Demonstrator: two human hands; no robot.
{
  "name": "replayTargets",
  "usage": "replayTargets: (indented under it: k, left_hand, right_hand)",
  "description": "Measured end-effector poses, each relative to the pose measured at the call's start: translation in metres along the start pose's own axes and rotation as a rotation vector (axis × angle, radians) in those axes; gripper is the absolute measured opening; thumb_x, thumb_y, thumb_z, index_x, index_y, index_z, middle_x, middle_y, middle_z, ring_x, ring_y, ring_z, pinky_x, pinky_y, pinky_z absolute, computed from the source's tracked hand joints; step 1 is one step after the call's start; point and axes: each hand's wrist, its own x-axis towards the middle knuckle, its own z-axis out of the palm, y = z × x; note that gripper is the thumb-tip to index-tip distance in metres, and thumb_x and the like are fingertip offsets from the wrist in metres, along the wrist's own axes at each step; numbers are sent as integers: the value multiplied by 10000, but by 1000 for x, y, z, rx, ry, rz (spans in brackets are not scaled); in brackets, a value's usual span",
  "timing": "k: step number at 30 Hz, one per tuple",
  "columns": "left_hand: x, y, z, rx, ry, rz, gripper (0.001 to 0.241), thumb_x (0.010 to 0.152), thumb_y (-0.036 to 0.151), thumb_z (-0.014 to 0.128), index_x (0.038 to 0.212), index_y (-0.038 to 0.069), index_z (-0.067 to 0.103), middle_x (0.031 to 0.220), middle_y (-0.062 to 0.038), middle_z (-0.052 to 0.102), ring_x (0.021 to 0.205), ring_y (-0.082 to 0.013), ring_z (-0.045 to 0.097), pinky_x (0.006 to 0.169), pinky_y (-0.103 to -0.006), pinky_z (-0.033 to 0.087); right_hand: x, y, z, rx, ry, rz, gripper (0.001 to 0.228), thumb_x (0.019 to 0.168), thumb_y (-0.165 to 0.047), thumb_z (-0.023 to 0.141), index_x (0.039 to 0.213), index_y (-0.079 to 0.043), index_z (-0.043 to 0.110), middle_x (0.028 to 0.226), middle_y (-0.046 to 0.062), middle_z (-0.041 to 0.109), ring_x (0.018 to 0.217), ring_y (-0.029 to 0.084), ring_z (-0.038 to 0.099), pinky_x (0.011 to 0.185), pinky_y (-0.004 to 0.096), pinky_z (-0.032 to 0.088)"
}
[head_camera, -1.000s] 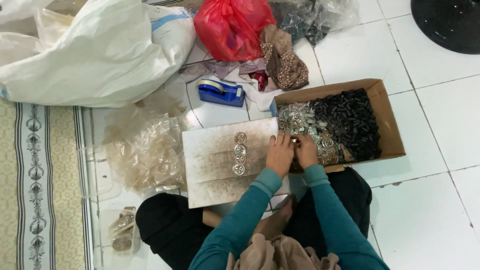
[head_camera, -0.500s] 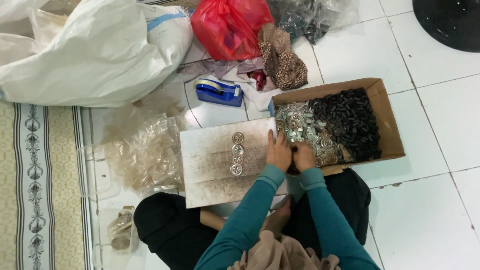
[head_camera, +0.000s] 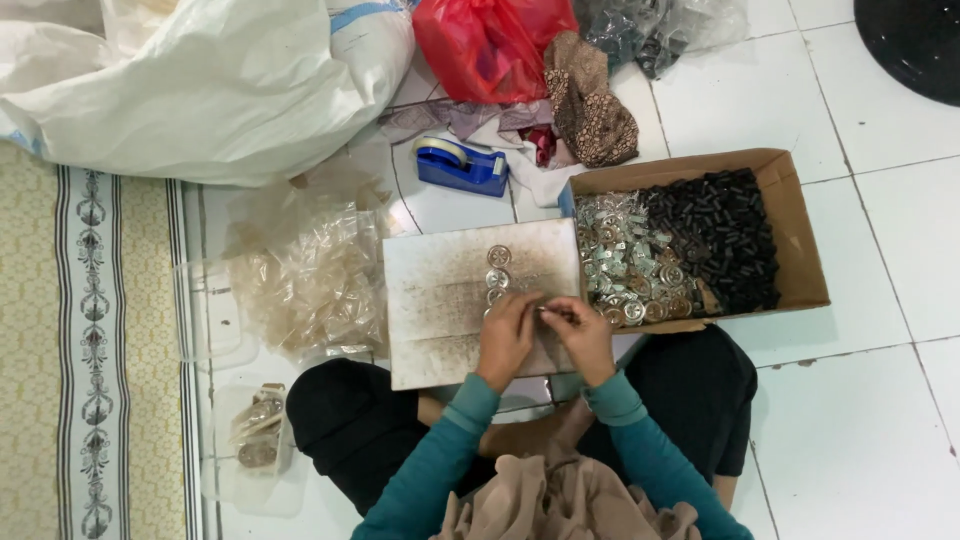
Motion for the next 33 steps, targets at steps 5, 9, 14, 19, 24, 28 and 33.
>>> replayTargets:
  k: [5, 9, 14, 19, 24, 28, 33]
  left_hand:
    - [-30, -33, -39, -60, 87, -271, 395, 965, -51, 502, 1321, 52, 641, 1180, -210, 644, 1108, -442, 650, 931, -496, 545]
    - [-44, -60, -25, -8, 79, -242, 423, 926, -21, 568, 1345, 9, 612, 1191, -236, 601, 1124, -474, 629, 949, -492, 548]
    - [-42, -53, -22, -63, 64, -232, 440, 925, -32, 565, 1361, 13, 599, 1203, -223, 586, 1141, -472, 619, 959, -490, 546]
    - [-43, -53, -22, -86, 55, -223, 431, 928, -19, 571, 1358, 0, 596, 1192, -234, 590, 1133, -473, 625, 960, -494, 545]
    - [-42, -45, -28, -90, 87, -267, 433, 935, -23, 550, 1359, 41, 615, 1174, -190, 605, 1112, -448, 642, 949, -477, 550]
    - [-17, -37, -15, -40, 80, -216, 439, 945, -21, 550, 1356, 106, 638, 1152, -144, 616, 1114, -406, 651, 937, -445, 551]
    - [32, 27, 15, -4, -300, 50, 398, 969, -22, 511, 1319, 129, 627, 1147, -128, 636, 1083, -351, 670, 931, -420, 561]
  right_hand:
    - [-14, 38, 50, 15, -154, 35, 219, 798, -63, 870, 1008, -71, 807, 820, 132, 794, 718, 215, 751, 597, 335, 598]
    - [-13, 54, 63, -143, -181, -77, 193, 818, -93, 855, 1004, -97, 804, 771, 106, 767, 685, 228, 733, 604, 338, 590]
    - [-13, 34, 63, -291, -161, -139, 199, 806, -100, 850, 994, -94, 787, 758, 102, 731, 703, 268, 726, 643, 366, 590]
    - [-14, 32, 66, -415, -110, -245, 209, 774, -131, 872, 958, -141, 775, 782, 63, 700, 769, 294, 731, 697, 386, 592]
    - [-13, 24, 57, -232, -134, -97, 203, 843, -152, 856, 1018, -88, 776, 789, 109, 719, 726, 283, 723, 663, 365, 587]
    - [14, 20, 4, -228, 25, -133, 187, 875, -136, 848, 1039, -82, 775, 828, 114, 730, 776, 288, 732, 699, 358, 596]
    - [64, 53, -77, -583, 47, 196, 186, 909, -311, 782, 1074, -227, 766, 958, 44, 739, 968, 300, 720, 822, 467, 578]
